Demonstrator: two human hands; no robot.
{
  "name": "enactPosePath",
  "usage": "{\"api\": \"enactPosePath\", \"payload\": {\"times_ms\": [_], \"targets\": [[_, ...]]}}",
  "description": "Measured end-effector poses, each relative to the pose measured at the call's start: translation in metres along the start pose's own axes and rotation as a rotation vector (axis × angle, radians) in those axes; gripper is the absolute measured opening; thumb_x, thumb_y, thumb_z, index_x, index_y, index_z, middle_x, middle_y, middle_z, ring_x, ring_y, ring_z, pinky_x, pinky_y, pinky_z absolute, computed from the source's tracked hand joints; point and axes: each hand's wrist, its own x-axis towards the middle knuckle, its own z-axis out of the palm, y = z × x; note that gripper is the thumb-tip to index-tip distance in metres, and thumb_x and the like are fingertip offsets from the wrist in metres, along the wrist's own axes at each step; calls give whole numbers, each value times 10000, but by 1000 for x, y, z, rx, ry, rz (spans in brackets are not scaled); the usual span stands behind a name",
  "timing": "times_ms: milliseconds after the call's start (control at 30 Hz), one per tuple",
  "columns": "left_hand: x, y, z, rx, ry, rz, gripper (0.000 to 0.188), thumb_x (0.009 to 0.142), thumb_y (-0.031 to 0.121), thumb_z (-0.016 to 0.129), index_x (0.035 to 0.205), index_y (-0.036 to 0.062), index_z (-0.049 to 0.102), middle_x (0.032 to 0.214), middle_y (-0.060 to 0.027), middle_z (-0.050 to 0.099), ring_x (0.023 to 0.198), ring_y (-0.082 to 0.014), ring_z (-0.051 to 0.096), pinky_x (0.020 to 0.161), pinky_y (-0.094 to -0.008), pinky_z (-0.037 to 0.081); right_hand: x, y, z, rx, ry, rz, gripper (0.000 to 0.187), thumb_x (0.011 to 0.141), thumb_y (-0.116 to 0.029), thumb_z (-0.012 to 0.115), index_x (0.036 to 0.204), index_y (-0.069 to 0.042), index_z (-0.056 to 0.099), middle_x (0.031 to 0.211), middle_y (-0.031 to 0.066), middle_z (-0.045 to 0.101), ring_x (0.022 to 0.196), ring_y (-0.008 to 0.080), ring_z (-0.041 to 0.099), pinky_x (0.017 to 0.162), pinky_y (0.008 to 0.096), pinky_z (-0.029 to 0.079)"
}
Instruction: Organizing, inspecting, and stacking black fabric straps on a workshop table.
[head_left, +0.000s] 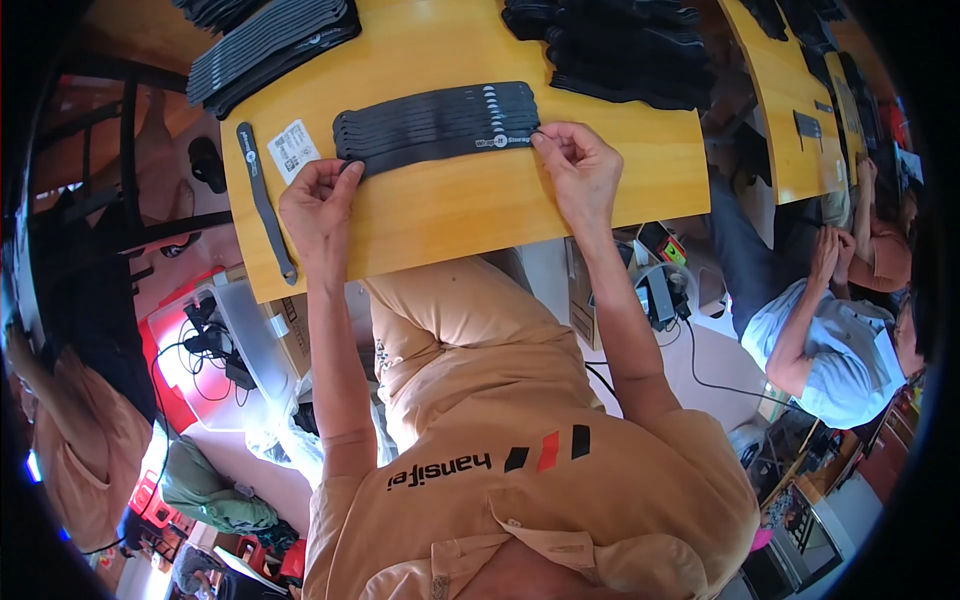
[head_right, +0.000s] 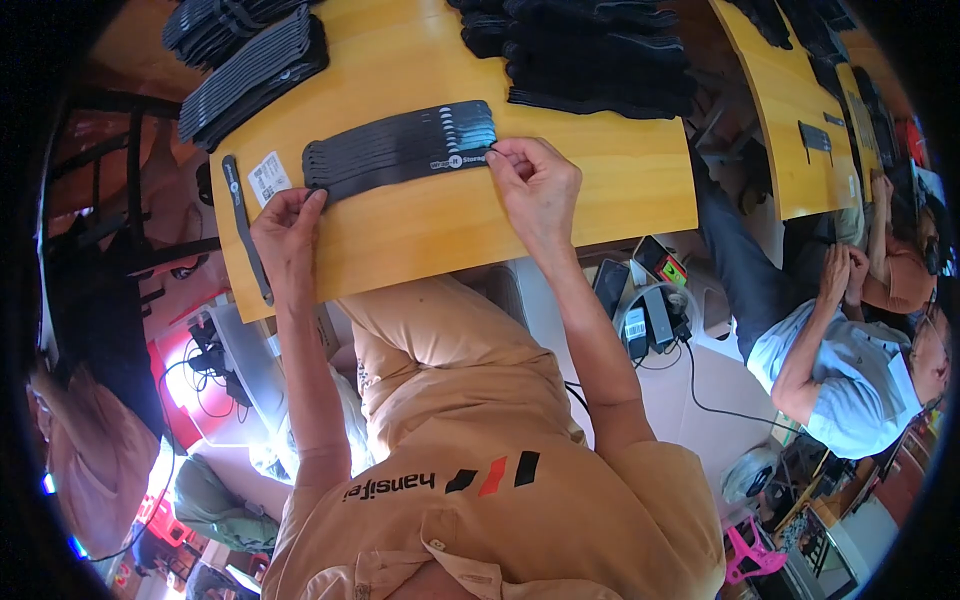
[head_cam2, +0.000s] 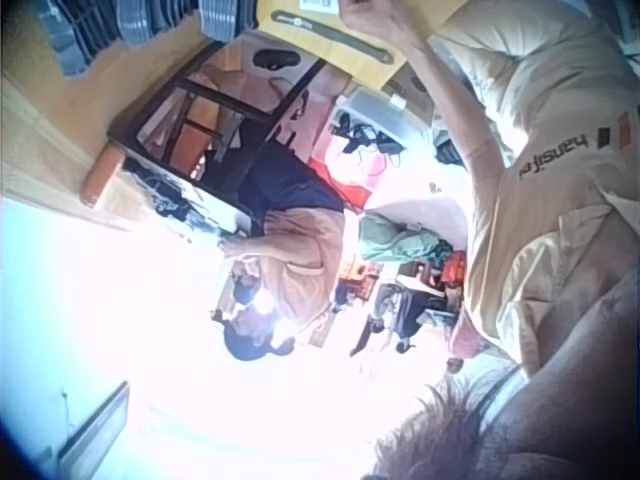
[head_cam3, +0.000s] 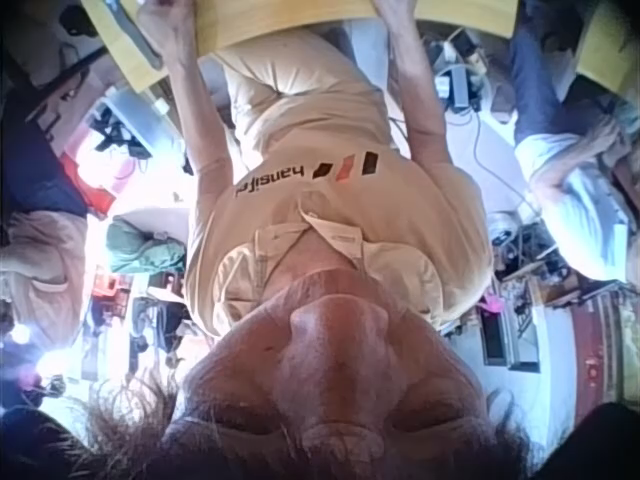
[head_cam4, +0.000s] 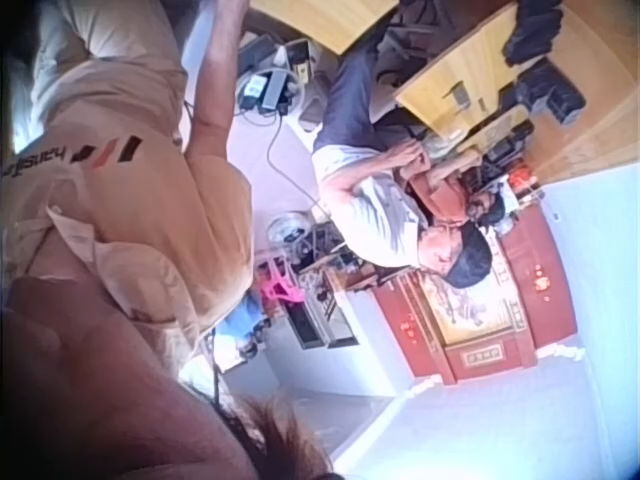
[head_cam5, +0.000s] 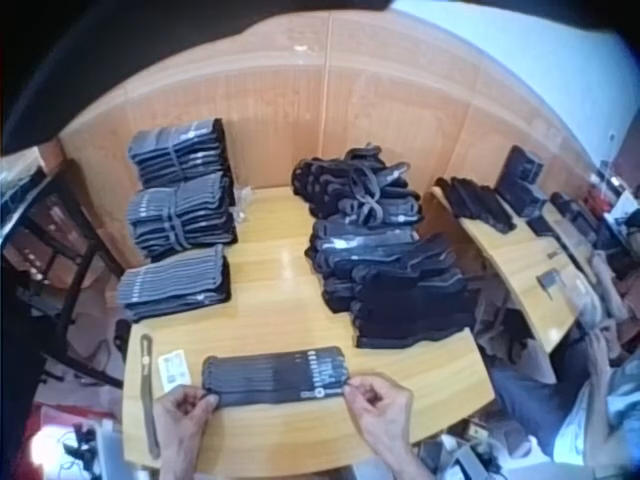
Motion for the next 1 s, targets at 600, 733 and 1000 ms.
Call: {"api": "enactPosePath", "payload": {"times_ms": [600,733,1000], "targets": [[0,0,1,59,26,10,115,763,82,706,798,-6,641,643,26,560,524,-15,441,469,-159,339,1,4,0,52,-12,11,104,740,13,646,842,32,647,672,36,607,554,53,512,517,199,430],[0,0,1,30,12,-3,116,767,84,704,793,-8,638,640,25,558,508,-16,438,447,-163,324,1,2,0,41,-9,20,117,736,10,646,851,26,638,656,31,610,553,51,519,525,197,439],[0,3,2,62,21,-5,130,767,90,703,793,-16,634,623,18,558,489,-20,433,436,-168,320,1,-1,1,-7,6,-7,97,732,15,645,828,14,631,642,29,602,540,48,513,517,197,437]]}}
